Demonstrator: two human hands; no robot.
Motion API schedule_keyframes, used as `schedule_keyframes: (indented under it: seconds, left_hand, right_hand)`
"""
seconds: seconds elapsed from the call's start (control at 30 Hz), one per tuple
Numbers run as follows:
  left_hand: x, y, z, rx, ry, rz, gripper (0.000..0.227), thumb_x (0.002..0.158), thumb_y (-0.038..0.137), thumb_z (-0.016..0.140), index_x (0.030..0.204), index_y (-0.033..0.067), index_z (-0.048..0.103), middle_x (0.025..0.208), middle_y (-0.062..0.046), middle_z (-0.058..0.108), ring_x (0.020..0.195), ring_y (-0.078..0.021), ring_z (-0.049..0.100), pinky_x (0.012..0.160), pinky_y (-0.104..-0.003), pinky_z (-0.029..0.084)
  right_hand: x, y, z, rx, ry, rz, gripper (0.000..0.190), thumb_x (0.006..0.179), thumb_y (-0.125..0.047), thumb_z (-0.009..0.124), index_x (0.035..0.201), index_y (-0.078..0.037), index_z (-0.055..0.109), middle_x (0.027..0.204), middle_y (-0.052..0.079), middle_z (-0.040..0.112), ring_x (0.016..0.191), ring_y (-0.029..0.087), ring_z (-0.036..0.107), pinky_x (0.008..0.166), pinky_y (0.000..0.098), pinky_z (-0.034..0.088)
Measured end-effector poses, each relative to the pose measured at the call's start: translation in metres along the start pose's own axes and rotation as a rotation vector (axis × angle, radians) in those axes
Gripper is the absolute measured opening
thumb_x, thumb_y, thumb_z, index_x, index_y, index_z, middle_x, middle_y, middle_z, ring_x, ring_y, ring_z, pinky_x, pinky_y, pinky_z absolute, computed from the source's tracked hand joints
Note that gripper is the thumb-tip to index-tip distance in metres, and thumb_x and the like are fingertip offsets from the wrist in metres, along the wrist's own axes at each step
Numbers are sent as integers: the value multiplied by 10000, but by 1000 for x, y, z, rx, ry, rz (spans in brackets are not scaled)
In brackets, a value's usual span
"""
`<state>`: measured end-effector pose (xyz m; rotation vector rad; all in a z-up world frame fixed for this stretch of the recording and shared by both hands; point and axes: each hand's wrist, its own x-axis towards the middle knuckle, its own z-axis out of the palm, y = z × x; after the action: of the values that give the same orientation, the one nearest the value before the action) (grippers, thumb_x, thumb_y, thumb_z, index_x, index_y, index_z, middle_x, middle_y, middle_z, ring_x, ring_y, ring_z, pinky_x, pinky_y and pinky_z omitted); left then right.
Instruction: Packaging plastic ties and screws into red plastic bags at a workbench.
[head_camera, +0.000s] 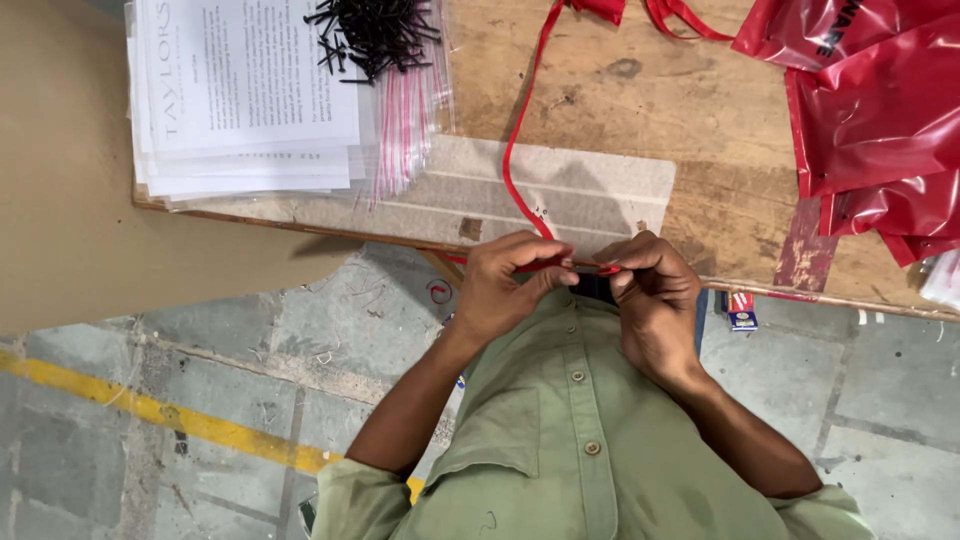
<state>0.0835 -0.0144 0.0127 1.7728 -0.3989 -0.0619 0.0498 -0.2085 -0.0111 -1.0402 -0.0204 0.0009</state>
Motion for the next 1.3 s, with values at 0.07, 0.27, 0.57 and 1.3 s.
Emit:
schedule_keyframes:
  seconds: [0.07, 0.27, 0.57, 1.3]
  left_hand:
    - [2, -1, 2, 70, 70, -16, 219, 852, 154, 859, 1021, 55, 761, 906, -74, 756, 798, -157, 736, 700, -285, 561]
    - [6, -5, 11, 139, 170, -47, 144, 837, 156, 865, 910, 83, 764, 783, -58, 717, 670, -155, 673, 602, -294, 487]
    - [18, 3, 18, 196, 179, -76, 130, 834, 166, 862, 868, 74, 776, 683, -78, 595, 590, -178, 568, 549, -335, 423]
    - [25, 3, 1, 236, 94, -175, 203, 820, 190, 868, 839, 30, 744, 713, -81, 664, 565, -191, 614, 536, -333, 458]
  right_hand:
    - [5, 3, 0, 11, 42, 15, 194, 971, 169, 549, 973, -18, 599, 1033, 71, 611, 992, 164, 603, 958, 309, 493]
    - [21, 10, -2, 24, 88, 21, 227, 912, 209, 560, 936, -10, 615, 973, 51, 593, 964, 160, 589, 942, 301, 484]
    - [40, 11, 4, -29, 86, -32, 200, 901, 193, 607, 897, -7, 603, 916, 46, 575, 893, 161, 544, 947, 327, 483]
    - [44, 9, -8, -33, 130, -121, 212, 875, 227, 587, 888, 16, 595, 891, 45, 554, 859, 149, 489, 974, 369, 490]
